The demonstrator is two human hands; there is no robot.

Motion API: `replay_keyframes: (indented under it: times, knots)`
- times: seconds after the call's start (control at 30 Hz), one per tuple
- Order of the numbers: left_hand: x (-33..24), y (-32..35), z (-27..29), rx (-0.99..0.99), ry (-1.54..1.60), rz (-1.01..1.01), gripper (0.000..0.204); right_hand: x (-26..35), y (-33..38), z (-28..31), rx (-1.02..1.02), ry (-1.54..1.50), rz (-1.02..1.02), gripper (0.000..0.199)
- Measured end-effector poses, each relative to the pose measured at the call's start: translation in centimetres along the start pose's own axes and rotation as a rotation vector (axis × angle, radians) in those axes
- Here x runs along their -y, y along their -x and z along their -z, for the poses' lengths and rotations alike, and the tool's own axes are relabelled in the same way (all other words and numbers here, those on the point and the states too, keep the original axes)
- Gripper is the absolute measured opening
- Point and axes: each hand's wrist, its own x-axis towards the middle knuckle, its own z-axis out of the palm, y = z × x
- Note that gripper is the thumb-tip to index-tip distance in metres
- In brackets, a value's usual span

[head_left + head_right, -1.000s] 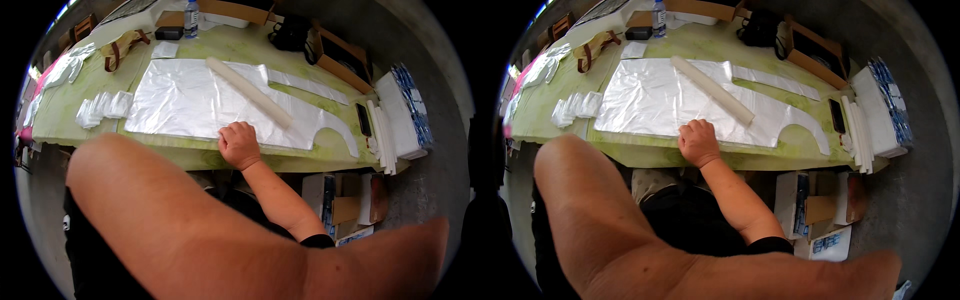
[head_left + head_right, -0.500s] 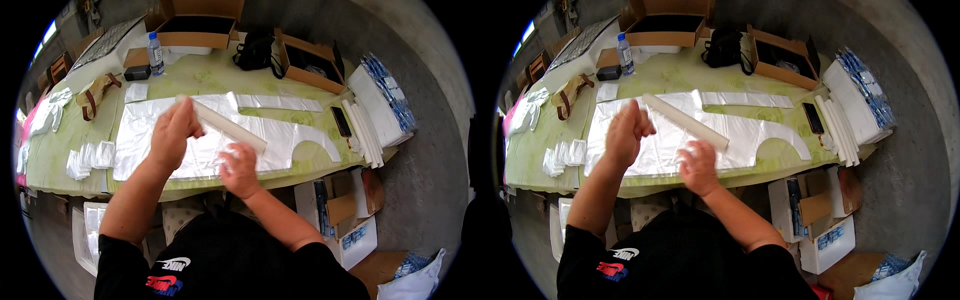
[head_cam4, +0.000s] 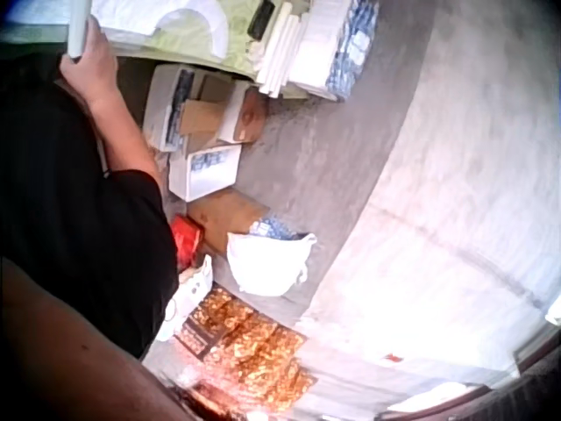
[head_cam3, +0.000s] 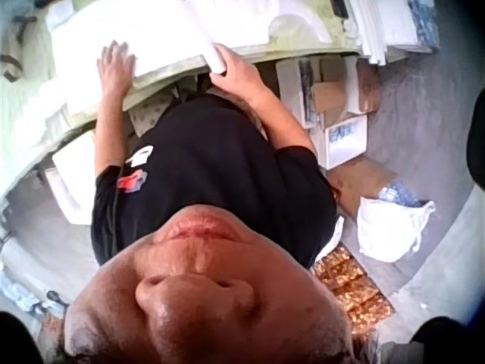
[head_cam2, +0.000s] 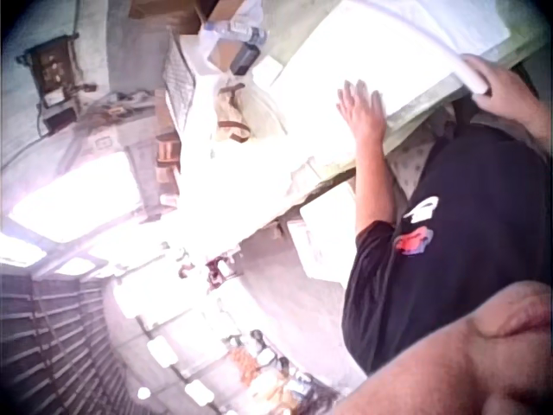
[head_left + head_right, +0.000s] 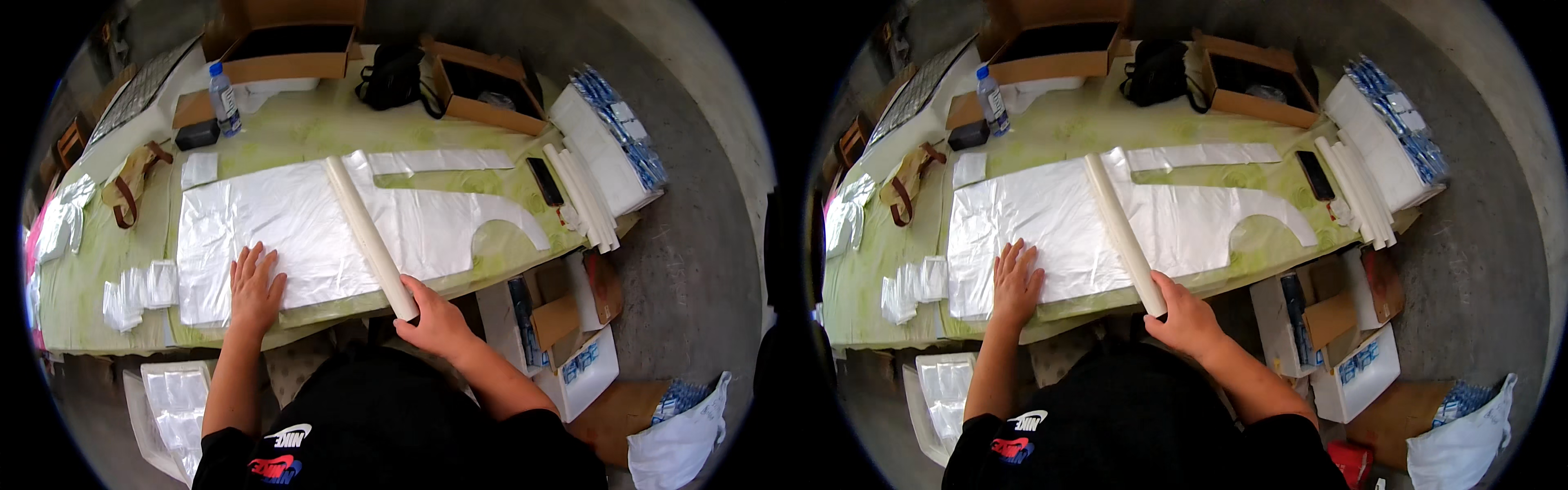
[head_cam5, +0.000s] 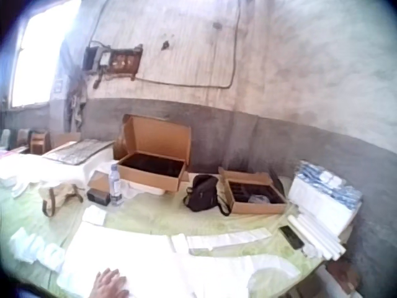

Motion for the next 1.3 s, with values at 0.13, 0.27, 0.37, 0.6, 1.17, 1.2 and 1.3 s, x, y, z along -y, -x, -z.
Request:
replay_keyframes:
  times: [0.13, 0.27, 0.37, 0.6, 1.17, 1.2, 1.3]
  knots:
    - [-0.1, 0.2, 0.1, -0.021, 0.004, -0.019, 0.042, 0.4, 0.6, -1.1, -0.016, -0.087, 0.023, 0.086]
    - [0.0, 0.4, 0.1, -0.038, 0.002, -0.025, 0.042, 0.6, 0.1, -1.8, -0.007, -0.134, 0.028, 0.086]
    - [0.0, 0.3, 0.0, -0.034, 0.004, -0.008, 0.042, 0.5, -0.2, -1.9, 0.006, -0.165, 0.007, 0.086]
    - [-0.3, -0.1, -0.1, 0.024, -0.077, 0.016, 0.046, -0.6, 0.7, -2.8, -0.013, -0.266, 0.016, 0.085]
    - [-18.9, -5.1, -1.6, 0.217, 0.431, -0.539, 0.047, -6.3, -1.3, 0.9, -0.532, 0.024, 0.366, 0.025]
    - [-19.7, -5.4, -2.1, 0.269, 0.409, -0.538, 0.047, -7.5, -1.3, 0.8, -0.622, 0.025, 0.369, 0.029]
    - [-21.2, -5.2, -3.2, 0.401, 0.396, -0.533, 0.048, -10.9, -1.1, 1.8, -0.908, 0.164, 0.176, 0.04]
